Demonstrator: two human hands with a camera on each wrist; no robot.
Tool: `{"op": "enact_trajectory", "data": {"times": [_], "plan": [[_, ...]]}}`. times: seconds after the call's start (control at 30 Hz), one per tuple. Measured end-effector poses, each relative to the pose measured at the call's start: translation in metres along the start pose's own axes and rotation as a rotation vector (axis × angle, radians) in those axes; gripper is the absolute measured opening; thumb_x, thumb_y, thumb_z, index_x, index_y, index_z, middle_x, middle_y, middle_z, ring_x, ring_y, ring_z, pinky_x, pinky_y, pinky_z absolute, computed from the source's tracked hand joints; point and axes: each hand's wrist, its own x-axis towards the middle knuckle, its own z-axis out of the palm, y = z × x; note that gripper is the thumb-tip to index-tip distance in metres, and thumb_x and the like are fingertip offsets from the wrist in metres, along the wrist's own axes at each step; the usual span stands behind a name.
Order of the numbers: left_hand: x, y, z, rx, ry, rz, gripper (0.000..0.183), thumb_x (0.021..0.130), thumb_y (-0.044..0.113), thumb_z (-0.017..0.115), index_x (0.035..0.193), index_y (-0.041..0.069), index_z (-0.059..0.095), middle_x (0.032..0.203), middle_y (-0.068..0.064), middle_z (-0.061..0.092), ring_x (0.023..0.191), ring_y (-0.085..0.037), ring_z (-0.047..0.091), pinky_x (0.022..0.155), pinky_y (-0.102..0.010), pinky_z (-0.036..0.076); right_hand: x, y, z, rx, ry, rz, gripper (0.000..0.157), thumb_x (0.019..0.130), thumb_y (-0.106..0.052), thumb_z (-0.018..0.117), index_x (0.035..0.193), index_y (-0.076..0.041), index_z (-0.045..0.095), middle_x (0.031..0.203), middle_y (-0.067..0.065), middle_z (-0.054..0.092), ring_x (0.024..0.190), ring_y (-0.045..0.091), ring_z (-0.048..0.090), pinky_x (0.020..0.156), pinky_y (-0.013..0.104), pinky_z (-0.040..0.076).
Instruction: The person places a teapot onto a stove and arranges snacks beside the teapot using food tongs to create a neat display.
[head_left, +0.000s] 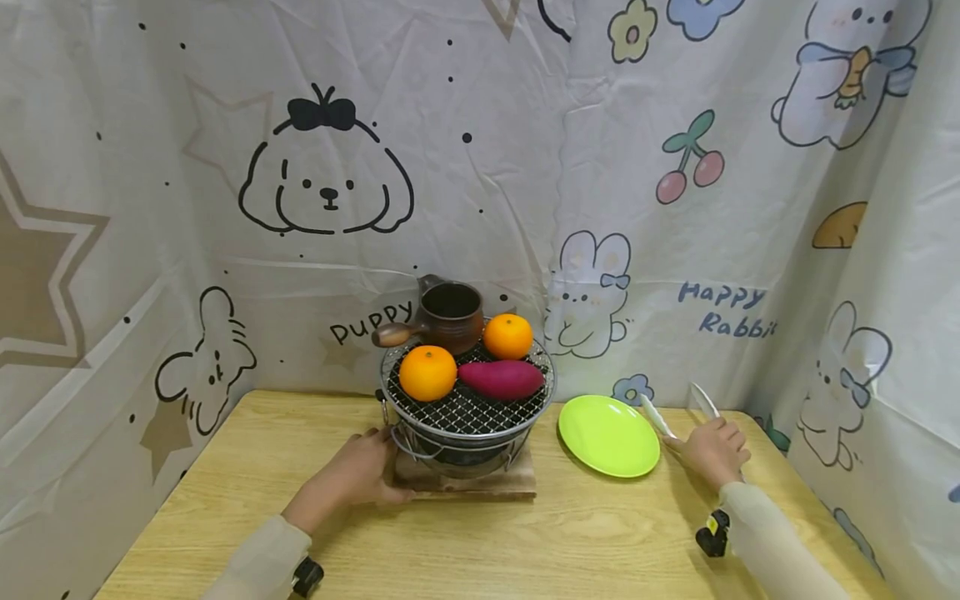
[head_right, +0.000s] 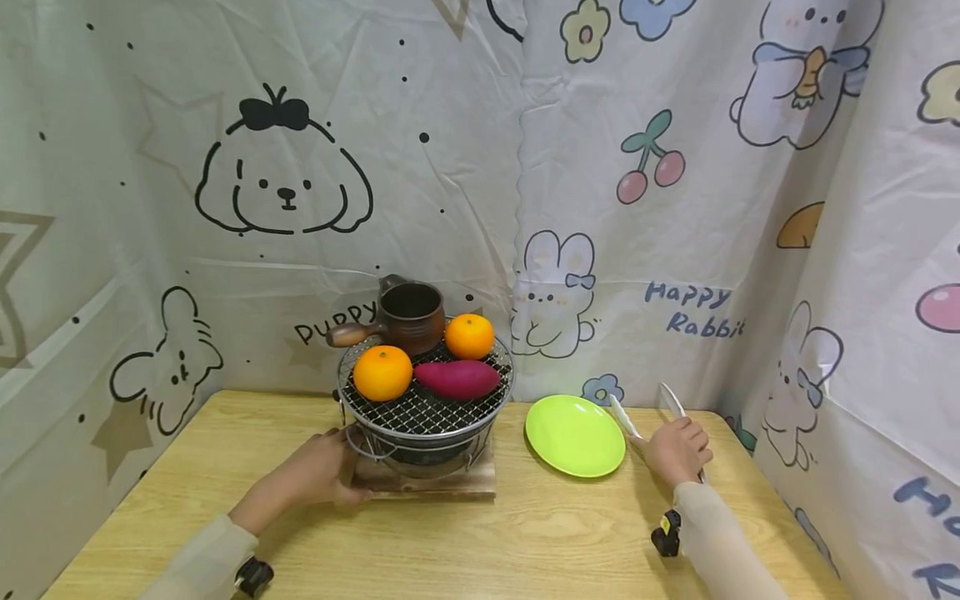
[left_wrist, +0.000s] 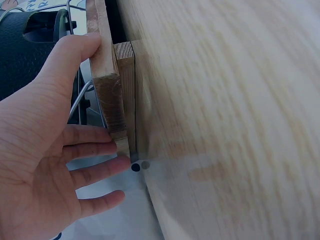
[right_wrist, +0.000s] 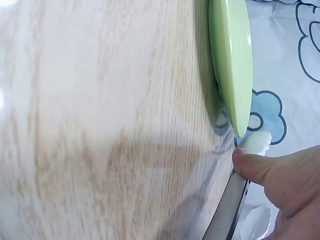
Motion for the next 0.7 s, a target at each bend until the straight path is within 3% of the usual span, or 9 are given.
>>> {"op": "enact_trajectory", "data": {"times": [0.33, 0.7], "plan": [[0.0051, -0.0022, -0.0024, 0.003, 0.005, 0.001, 0.084, 0.068, 0.061, 0.084, 0.123, 0.001, 0.065, 0.124, -0.017, 0.067, 0.1, -0.036, 0.065, 0.082, -0.055, 0.057, 0.0046, 0.002, -0.0019, 0.023, -0.051, 0.054, 0.096, 0.091, -0.046, 0.069, 0.126, 0.031, 0.023, 0.112, 0.045, 0.032, 0.105, 0.055, 0.033, 0.093, 0.066, 0.034], [0.0014, -0.0002, -0.0016, -0.005, 0.01, 0.012, 0.078, 0.068, 0.06, 0.084, 0.118, 0.002, 0.067, 0.121, -0.015, 0.067, 0.097, -0.035, 0.066, 0.079, -0.053, 0.057, 0.0057, 0.0037, 0.0, -0.022, -0.099, 0.067, 0.098, 0.093, -0.05, 0.066, 0.123, 0.033, 0.026, 0.11, 0.045, 0.034, 0.109, 0.058, 0.035, 0.094, 0.067, 0.036]]}}
